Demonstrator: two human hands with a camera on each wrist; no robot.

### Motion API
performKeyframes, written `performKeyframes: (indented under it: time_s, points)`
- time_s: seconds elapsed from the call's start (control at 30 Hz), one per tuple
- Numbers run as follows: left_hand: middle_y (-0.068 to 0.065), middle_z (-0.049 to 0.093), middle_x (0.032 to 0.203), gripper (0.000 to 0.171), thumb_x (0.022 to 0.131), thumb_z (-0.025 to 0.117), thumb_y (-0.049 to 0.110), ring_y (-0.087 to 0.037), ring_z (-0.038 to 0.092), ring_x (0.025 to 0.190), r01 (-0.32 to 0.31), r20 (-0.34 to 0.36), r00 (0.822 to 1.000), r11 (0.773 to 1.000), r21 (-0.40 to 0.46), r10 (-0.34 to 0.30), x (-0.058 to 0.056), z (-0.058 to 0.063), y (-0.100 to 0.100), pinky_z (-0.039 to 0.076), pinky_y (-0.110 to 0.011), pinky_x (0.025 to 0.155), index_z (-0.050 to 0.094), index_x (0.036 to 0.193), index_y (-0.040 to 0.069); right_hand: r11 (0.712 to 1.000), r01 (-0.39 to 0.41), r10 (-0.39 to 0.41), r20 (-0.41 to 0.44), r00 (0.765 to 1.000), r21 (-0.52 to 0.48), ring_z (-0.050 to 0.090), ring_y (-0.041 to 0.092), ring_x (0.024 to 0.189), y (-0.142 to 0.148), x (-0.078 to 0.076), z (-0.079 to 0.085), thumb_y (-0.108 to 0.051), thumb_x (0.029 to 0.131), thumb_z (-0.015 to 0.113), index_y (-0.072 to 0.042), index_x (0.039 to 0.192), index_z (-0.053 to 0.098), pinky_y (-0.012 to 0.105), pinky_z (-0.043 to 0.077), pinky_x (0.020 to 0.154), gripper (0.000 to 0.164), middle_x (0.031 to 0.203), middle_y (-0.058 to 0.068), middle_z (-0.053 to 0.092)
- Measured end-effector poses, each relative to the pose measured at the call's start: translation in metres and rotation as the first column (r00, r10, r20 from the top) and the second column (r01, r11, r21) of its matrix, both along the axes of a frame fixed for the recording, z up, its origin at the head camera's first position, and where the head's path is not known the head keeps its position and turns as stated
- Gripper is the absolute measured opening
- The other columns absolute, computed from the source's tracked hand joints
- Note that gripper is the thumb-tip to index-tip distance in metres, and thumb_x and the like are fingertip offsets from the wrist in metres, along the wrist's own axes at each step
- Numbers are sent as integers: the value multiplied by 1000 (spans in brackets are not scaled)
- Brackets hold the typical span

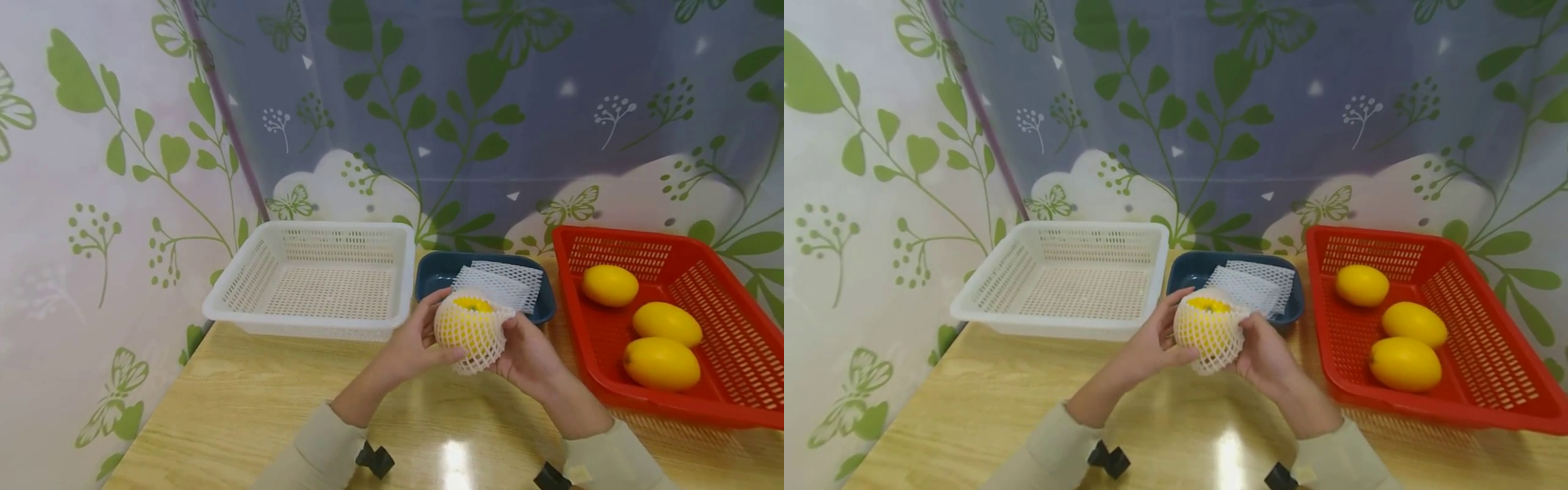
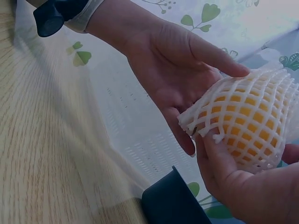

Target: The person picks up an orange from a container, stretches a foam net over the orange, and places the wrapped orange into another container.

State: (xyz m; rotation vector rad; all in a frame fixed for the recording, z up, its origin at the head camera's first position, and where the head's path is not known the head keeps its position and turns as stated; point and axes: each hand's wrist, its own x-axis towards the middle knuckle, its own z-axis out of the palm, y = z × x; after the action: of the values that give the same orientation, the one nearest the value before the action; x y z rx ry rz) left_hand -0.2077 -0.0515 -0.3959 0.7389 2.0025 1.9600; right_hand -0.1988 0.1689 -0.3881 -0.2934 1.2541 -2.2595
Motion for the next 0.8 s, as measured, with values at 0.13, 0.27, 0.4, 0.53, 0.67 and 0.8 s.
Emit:
performKeyframes:
  time_s: [0.13,0.27,0.4,0.53,0.67,0.8]
  points:
    - [-4,39,147,93,82,79,17,-18,48,127,-28,-85,996,997,-78,21,1,-1,1,41,-30,105,20,153,24,999,14,-14,14,1000,45,57,18,107,-1,0,1,-18,104,17,-14,140,25,36,51,93,37,127,0,50]
    - [-5,39,146,95,82,79,17,-18,50,124,-46,-128,991,994,-99,33,2,-2,1,42,-31,104,17,153,25,999,0,0,19,1000,44,57,18,106,-2,0,0,-16,101,17,-12,140,21,35,51,93,39,128,1,48]
    - [-6,41,143,91,82,78,15,-19,52,121,-62,-121,991,996,-71,53,2,-4,1,45,-31,100,20,152,25,999,-20,19,20,1000,34,57,19,106,-3,0,0,-19,103,18,-13,142,18,34,51,93,39,128,2,48]
    - [-9,43,141,88,81,78,11,-21,53,120,-93,-96,992,994,-52,87,2,-4,1,47,-31,98,23,150,21,998,-29,29,5,1000,63,56,19,108,-3,1,1,-24,105,22,-15,142,21,30,51,93,38,129,2,48]
    - [-11,44,139,87,80,78,13,-21,53,119,-126,-61,991,990,-59,122,2,-2,1,46,-33,99,24,149,18,984,1,7,-41,999,175,52,20,108,-3,1,3,-27,105,26,-17,137,30,31,50,93,34,126,1,49]
    - [-12,47,134,86,81,78,15,-21,55,116,-146,-4,989,988,-49,146,2,-1,0,47,-36,98,26,149,18,933,65,-23,-121,992,353,50,23,112,-5,0,6,-28,104,28,-10,141,33,43,46,98,42,127,4,49]
